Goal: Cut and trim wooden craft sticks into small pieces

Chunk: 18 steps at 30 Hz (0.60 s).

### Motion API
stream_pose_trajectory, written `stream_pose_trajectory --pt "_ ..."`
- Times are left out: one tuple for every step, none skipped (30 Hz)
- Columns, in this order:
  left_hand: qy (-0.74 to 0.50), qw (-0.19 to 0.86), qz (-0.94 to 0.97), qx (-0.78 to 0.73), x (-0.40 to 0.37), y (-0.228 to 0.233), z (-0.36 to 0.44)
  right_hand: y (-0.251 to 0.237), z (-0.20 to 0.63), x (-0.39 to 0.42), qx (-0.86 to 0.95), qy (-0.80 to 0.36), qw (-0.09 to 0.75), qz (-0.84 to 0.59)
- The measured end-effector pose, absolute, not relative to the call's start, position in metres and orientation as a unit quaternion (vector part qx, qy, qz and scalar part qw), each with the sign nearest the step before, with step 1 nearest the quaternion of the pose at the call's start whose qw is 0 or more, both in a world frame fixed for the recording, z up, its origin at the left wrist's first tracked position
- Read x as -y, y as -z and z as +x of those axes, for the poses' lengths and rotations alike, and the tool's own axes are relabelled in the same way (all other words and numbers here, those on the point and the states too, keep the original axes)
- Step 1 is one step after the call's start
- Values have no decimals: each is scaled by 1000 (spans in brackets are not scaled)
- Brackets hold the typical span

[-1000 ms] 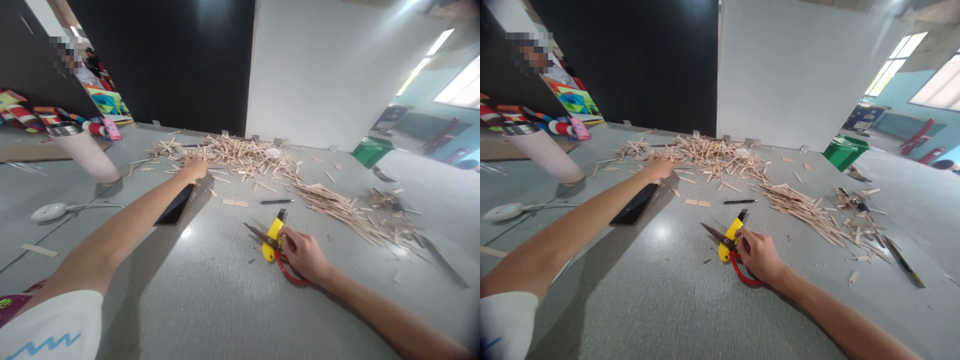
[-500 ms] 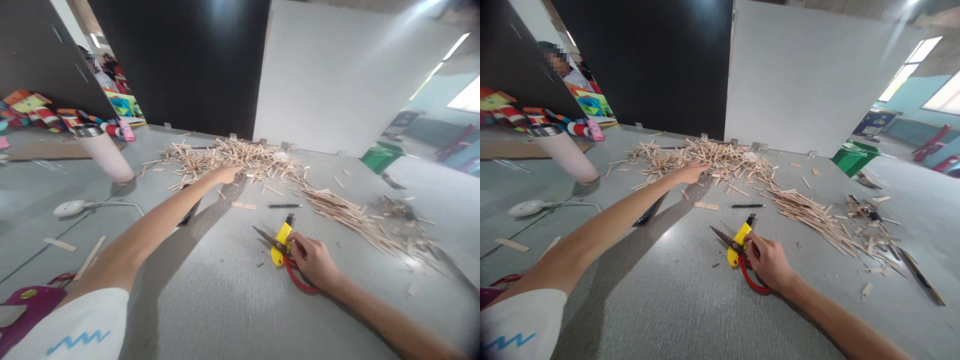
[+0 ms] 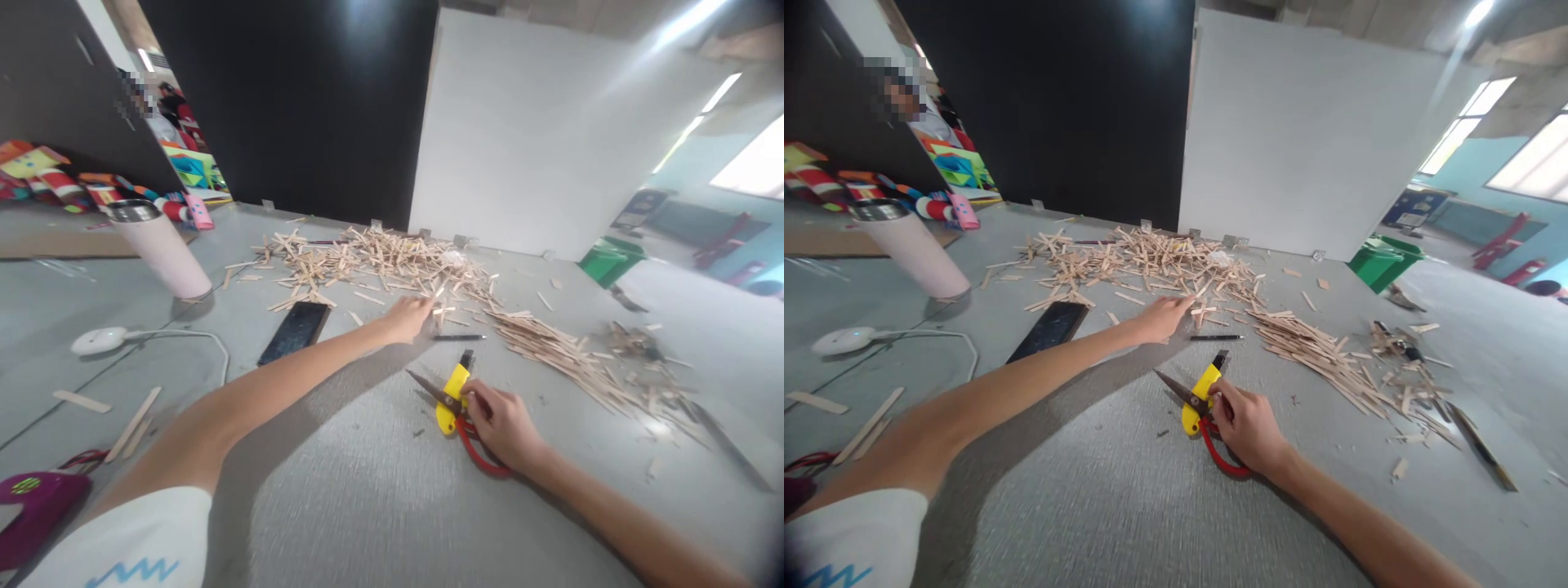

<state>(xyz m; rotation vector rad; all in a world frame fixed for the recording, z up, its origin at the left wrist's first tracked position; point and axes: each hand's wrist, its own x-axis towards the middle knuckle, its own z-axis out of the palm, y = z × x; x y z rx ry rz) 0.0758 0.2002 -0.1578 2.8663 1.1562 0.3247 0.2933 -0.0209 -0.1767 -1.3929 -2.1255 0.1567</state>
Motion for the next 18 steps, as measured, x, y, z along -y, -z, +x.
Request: stream_pose_trajectory --pt "-106 13 912 -397 -205 157 71 176 293 21 798 -60 293 -523" --pt "-107 10 901 -420 -211 156 64 176 293 21 798 -61 293 -523" --pt "-106 9 892 -439 -218 155 58 176 293 21 798 -62 292 -523" --pt "-103 8 885 -455 -225 154 50 176 293 21 798 -63 292 -524" --pt "-99 9 878 -468 -232 153 43 176 293 21 798 -64 292 -524" --pt "-96 11 872 -480 -239 153 37 176 293 21 797 -65 292 -524" --pt "-93 12 867 -489 -246 152 31 176 293 21 797 -66 292 -524" --pt "-91 13 864 -496 -252 152 27 176 292 21 797 -66 293 -524" --pt "-91 15 861 -500 -258 151 23 176 292 21 797 -66 293 -524" --pt "-91 16 859 -503 -263 150 22 176 292 21 797 -65 293 -524" --pt "-94 17 859 -503 -268 149 22 176 292 21 797 -63 293 -525" --pt "-96 18 859 -503 -273 148 22 175 292 21 797 -62 293 -525" --pt "-99 20 859 -502 -278 147 24 175 292 21 797 -61 292 -525" --pt "-101 22 859 -501 -282 146 26 174 293 21 798 -62 291 -525" --pt "-102 24 859 -501 -285 145 28 174 293 21 799 -62 289 -524" --pt "-103 27 859 -501 -288 145 30 173 293 22 799 -62 288 -523" --pt "-103 29 858 -502 -291 144 31 173 293 22 800 -63 287 -523" --pt "-104 31 857 -503 -293 143 32 173 293 22 800 -63 287 -523"
